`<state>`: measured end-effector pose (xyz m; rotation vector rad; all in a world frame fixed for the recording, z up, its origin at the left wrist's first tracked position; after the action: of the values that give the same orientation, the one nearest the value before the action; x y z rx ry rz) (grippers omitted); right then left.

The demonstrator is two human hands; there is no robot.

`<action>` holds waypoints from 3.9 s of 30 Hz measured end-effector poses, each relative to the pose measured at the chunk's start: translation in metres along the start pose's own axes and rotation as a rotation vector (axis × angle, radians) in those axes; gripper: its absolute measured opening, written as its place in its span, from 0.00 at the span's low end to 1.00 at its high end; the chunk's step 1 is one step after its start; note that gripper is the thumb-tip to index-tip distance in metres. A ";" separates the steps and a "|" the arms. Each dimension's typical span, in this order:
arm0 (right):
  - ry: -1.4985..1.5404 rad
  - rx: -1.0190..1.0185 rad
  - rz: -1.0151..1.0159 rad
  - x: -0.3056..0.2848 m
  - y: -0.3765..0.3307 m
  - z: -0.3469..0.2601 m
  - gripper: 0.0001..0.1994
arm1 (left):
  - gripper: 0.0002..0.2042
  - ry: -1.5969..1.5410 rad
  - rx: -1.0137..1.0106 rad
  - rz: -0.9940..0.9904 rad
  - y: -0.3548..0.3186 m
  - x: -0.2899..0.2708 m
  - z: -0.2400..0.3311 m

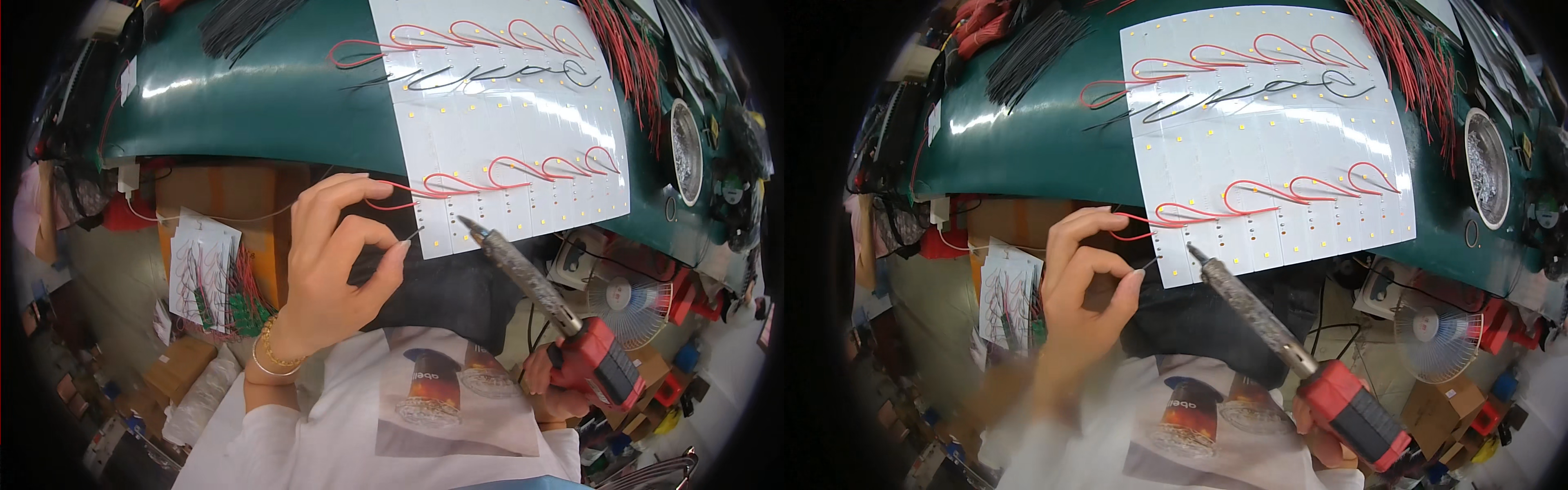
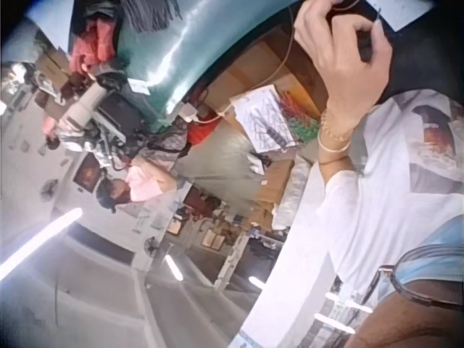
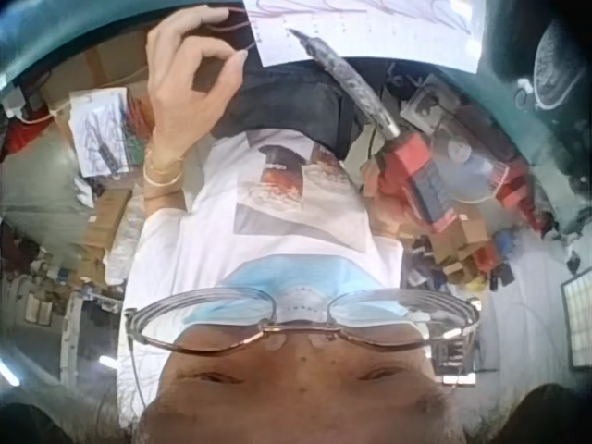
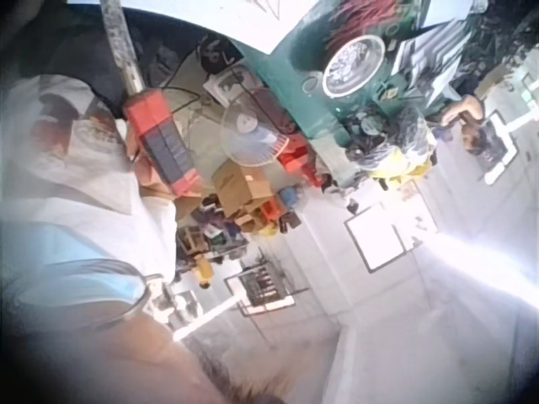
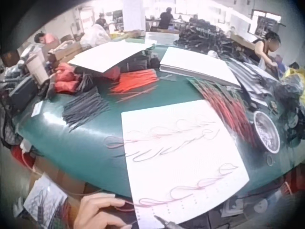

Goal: The person splits an LED panel along perforated lines, solders red and black wires onto the panel using a soldering iron, and then solders wires from circuit boards to the panel.

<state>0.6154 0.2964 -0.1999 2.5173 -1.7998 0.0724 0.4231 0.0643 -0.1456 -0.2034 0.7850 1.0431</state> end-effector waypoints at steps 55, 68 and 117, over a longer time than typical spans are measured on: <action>0.190 -0.216 0.274 -0.010 0.026 -0.020 0.46 | 0.09 -0.175 -0.088 -0.012 -0.006 -0.003 -0.008; 0.024 -0.193 0.559 -0.034 0.089 -0.052 0.38 | 0.09 -0.068 -0.069 0.312 0.021 -0.015 -0.001; 0.144 0.134 0.317 -0.010 0.029 -0.009 0.46 | 0.09 0.024 0.067 0.098 0.023 0.021 -0.002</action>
<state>0.5844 0.2967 -0.1912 2.2129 -2.1776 0.3858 0.4086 0.0898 -0.1567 -0.1211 0.8568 1.1069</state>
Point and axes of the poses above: each hand's wrist, its own y-axis towards the middle knuckle, its own x-axis out of the palm, z = x × y, the point moved 8 cm from there along y, towards the middle knuckle, and after that the axes turned 10 degrees about -z, right-handed, at the moved point
